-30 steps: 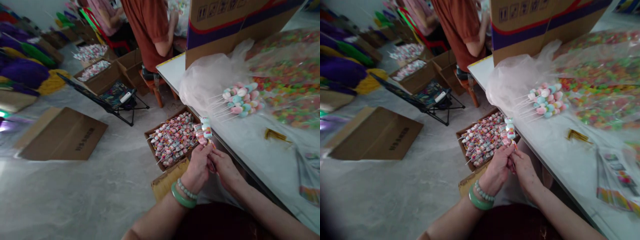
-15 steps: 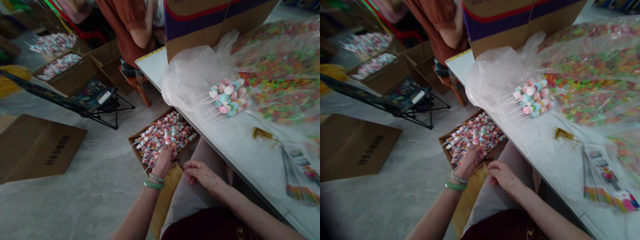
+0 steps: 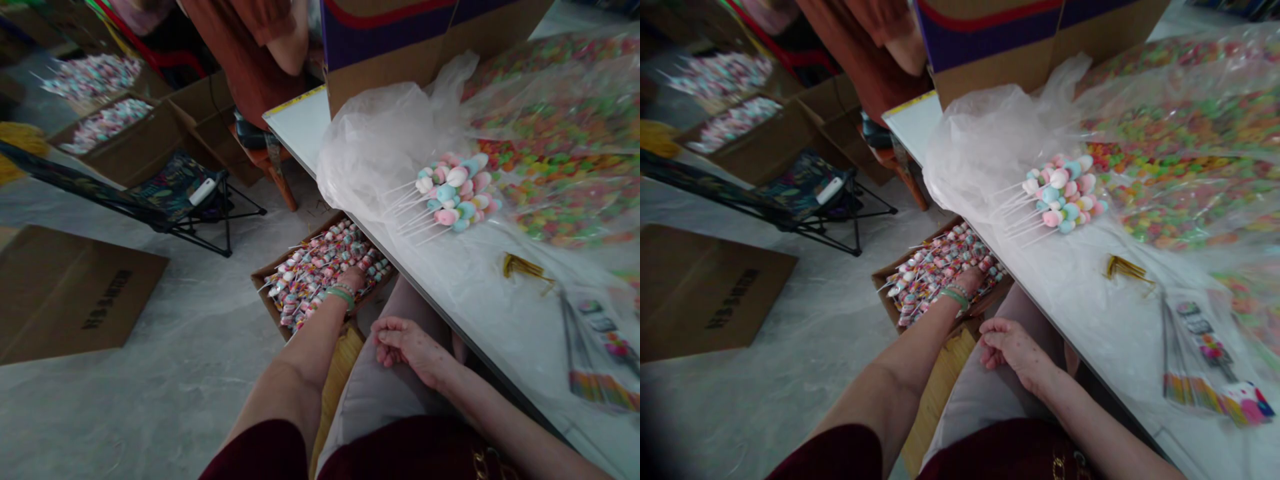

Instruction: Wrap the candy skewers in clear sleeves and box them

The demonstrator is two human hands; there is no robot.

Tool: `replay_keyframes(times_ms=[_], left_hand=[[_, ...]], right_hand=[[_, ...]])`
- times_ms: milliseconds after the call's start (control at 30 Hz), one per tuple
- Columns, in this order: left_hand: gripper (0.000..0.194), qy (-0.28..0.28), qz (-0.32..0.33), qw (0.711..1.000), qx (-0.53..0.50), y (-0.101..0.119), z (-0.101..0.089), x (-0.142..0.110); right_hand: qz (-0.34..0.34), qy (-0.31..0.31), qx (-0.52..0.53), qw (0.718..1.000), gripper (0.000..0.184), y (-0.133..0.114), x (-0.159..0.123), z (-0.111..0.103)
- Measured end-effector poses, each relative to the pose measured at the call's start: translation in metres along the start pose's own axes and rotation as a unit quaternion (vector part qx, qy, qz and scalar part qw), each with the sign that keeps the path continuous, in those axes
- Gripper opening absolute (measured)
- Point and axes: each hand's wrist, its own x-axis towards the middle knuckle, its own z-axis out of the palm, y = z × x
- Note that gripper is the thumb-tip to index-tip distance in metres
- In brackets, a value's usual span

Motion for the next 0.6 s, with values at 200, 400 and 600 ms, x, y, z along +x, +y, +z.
replay_keyframes(times_ms=[200,400,600], left_hand=[[0.037,0.087,0.054,0.984,0.149,-0.010,-0.008,-0.027],[0.061,0.161,0.160,0.936,0.268,-0.012,0.000,-0.016],[0.063,0.083,0.130,0.938,0.309,-0.017,0.024,0.025]], right_hand=[[-0.005,-0.012,0.001,1.000,0.025,-0.001,-0.005,-0.003],[-0.016,-0.021,0.004,1.000,0.027,0.002,-0.006,-0.003],[-0.021,-0.016,-0.007,1.000,0.026,0.002,-0.007,0.000]])
